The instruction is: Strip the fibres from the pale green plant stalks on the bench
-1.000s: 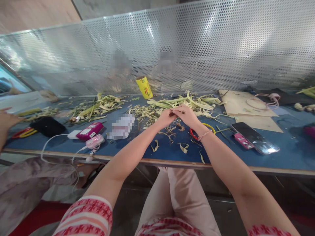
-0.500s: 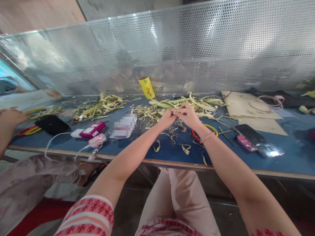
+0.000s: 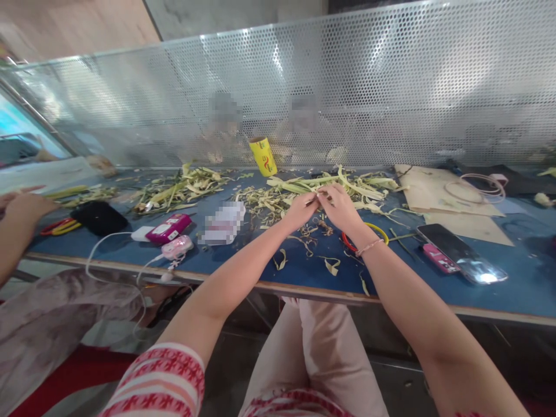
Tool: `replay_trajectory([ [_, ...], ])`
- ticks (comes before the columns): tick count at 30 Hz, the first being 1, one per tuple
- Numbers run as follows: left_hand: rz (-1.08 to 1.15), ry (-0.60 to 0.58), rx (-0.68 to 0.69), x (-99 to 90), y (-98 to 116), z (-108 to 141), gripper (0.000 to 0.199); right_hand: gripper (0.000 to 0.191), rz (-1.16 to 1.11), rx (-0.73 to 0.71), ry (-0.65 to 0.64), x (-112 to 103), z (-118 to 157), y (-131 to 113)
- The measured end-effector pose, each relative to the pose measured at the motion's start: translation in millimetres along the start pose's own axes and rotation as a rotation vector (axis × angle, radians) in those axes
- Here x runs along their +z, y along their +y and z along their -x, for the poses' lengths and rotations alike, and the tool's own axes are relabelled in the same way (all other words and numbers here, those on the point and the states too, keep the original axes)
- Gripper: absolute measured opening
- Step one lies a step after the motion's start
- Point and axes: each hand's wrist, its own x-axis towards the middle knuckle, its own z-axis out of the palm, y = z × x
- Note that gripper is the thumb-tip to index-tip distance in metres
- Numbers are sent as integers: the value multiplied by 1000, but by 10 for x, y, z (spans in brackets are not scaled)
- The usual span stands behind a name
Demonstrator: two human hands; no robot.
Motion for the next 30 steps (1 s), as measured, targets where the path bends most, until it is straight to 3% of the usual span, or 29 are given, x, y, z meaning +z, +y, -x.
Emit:
replay_trajectory([
  [8,-185,15,91,2,-25,-29,22,17,87,32,64,30,-38,121],
  [16,-201,-1,175,30,-85,-29,25,38,137,247,-35,-36,-47,53],
  [21,-208,-7,191,20,-76,-15,24,33,85,308,-80,-50,-56,34],
  [25,-206,-20,186,11,-49,1,23,36,-81,349,-102,-14,-38,42],
  [30,-222,-66,190,19,-37,25,21,39,-561,610,-143,72,5,50],
])
